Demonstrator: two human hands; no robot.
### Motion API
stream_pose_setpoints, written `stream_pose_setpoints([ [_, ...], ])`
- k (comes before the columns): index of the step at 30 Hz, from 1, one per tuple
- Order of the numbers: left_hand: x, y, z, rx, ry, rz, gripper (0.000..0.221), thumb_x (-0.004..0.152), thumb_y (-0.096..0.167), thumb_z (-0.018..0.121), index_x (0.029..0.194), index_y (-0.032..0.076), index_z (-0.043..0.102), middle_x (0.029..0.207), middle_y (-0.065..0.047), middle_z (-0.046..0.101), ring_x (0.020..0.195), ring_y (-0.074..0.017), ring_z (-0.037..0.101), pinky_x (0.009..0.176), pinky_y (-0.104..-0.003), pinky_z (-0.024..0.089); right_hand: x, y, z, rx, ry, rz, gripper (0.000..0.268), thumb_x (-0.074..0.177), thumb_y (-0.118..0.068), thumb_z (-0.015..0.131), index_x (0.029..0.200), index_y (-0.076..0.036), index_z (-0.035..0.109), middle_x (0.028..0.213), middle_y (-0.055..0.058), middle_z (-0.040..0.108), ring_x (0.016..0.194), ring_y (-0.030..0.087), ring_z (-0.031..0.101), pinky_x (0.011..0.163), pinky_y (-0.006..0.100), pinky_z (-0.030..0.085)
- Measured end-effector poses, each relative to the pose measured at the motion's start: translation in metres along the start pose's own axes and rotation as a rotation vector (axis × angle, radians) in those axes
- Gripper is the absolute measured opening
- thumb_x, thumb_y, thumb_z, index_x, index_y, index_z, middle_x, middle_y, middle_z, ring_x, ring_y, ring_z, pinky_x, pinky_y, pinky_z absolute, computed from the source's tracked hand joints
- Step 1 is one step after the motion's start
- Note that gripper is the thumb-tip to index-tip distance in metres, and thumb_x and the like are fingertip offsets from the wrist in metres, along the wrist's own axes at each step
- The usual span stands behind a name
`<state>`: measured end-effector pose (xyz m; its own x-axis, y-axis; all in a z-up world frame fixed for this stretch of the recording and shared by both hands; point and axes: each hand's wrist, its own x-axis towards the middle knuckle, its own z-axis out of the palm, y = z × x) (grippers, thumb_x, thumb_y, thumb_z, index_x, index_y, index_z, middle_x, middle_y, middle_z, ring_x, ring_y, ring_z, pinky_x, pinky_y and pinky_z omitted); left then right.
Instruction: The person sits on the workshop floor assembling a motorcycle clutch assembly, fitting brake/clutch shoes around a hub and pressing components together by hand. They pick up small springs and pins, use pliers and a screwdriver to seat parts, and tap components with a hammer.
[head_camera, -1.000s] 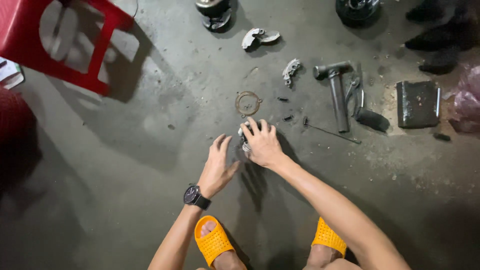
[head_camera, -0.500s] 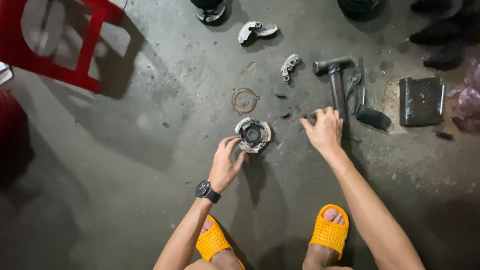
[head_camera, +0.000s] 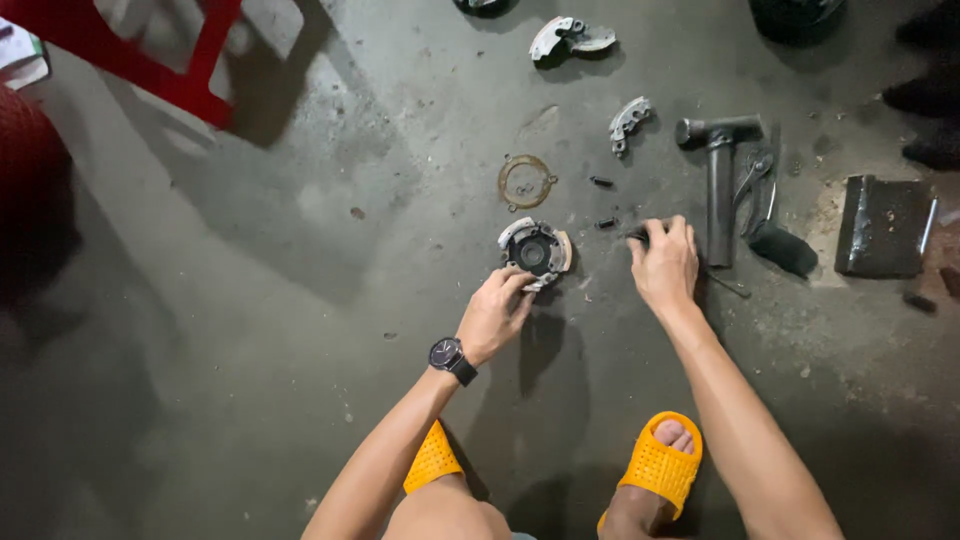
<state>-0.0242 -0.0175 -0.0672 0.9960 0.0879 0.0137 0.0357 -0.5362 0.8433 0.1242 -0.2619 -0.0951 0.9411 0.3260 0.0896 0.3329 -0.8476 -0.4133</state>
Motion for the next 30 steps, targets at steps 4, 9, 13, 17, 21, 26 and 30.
stream_pose_setpoints([
  [4,-0.002,-0.001,-0.008,-0.046,-0.015,-0.080,0.027,0.093,0.009,0.069,0.119,0.004,0.065,0.119,-0.016,0.065,0.101,-0.0322,0.071,0.089,-0.038,0.058,-0.007,0.032,0.031,0.055,-0.081,0.055,0.018,0.099,-0.013,0.073,0.110,0.001,0.069,0.105,0.019,0.066,0.096,0.032,0.065,0.083,0.043,0.052],
  [9,-0.016,-0.013,-0.003,-0.002,0.012,0.007,0.028,0.091,0.008,0.072,0.117,0.004,0.066,0.116,-0.016,0.066,0.104,-0.0363,0.068,0.089,-0.041,0.056,-0.046,-0.036,0.013,0.528,-0.174,0.064,0.018,0.096,-0.008,0.069,0.111,0.001,0.073,0.095,0.013,0.073,0.079,0.019,0.067,0.070,0.033,0.054],
  [13,-0.014,-0.003,0.004,-0.060,-0.024,0.106,0.033,0.088,0.006,0.071,0.120,0.001,0.067,0.115,-0.018,0.065,0.103,-0.0379,0.066,0.088,-0.043,0.055,-0.072,-0.038,0.051,1.009,-0.614,0.447,0.018,0.093,-0.013,0.072,0.103,0.001,0.074,0.080,0.007,0.072,0.066,0.010,0.065,0.059,0.027,0.053],
  [17,-0.018,-0.017,0.019,-0.090,-0.066,0.085,0.020,0.088,0.005,0.069,0.108,0.004,0.070,0.109,-0.013,0.069,0.101,-0.0335,0.069,0.087,-0.040,0.057,-0.072,-0.030,0.059,1.116,-0.644,0.496,0.017,0.095,-0.015,0.071,0.098,0.002,0.072,0.077,0.005,0.073,0.062,0.010,0.065,0.056,0.025,0.053],
  [21,-0.015,-0.010,0.018,-0.122,-0.089,0.015,0.016,0.088,0.007,0.073,0.103,0.003,0.070,0.103,-0.014,0.068,0.094,-0.0326,0.069,0.082,-0.040,0.058,-0.065,-0.036,0.055,1.135,-0.664,0.573,0.020,0.095,-0.017,0.071,0.094,0.003,0.071,0.074,0.007,0.072,0.058,0.012,0.064,0.052,0.027,0.052],
  [26,-0.007,-0.018,0.025,-0.209,-0.083,-0.181,0.016,0.089,0.007,0.073,0.104,0.004,0.071,0.098,-0.013,0.069,0.087,-0.0312,0.071,0.078,-0.039,0.059,-0.059,-0.040,0.054,1.133,-0.634,0.552,0.019,0.095,-0.018,0.070,0.096,0.001,0.071,0.074,0.007,0.072,0.060,0.012,0.068,0.053,0.027,0.055],
  [30,-0.002,-0.007,0.011,-0.005,-0.064,0.213,0.028,0.087,0.002,0.067,0.115,0.002,0.065,0.110,-0.014,0.065,0.102,-0.0336,0.066,0.089,-0.041,0.055,-0.056,-0.038,0.051,1.169,-0.636,0.629,0.020,0.097,-0.021,0.069,0.095,0.000,0.069,0.072,0.006,0.070,0.057,0.013,0.064,0.051,0.028,0.052],
])
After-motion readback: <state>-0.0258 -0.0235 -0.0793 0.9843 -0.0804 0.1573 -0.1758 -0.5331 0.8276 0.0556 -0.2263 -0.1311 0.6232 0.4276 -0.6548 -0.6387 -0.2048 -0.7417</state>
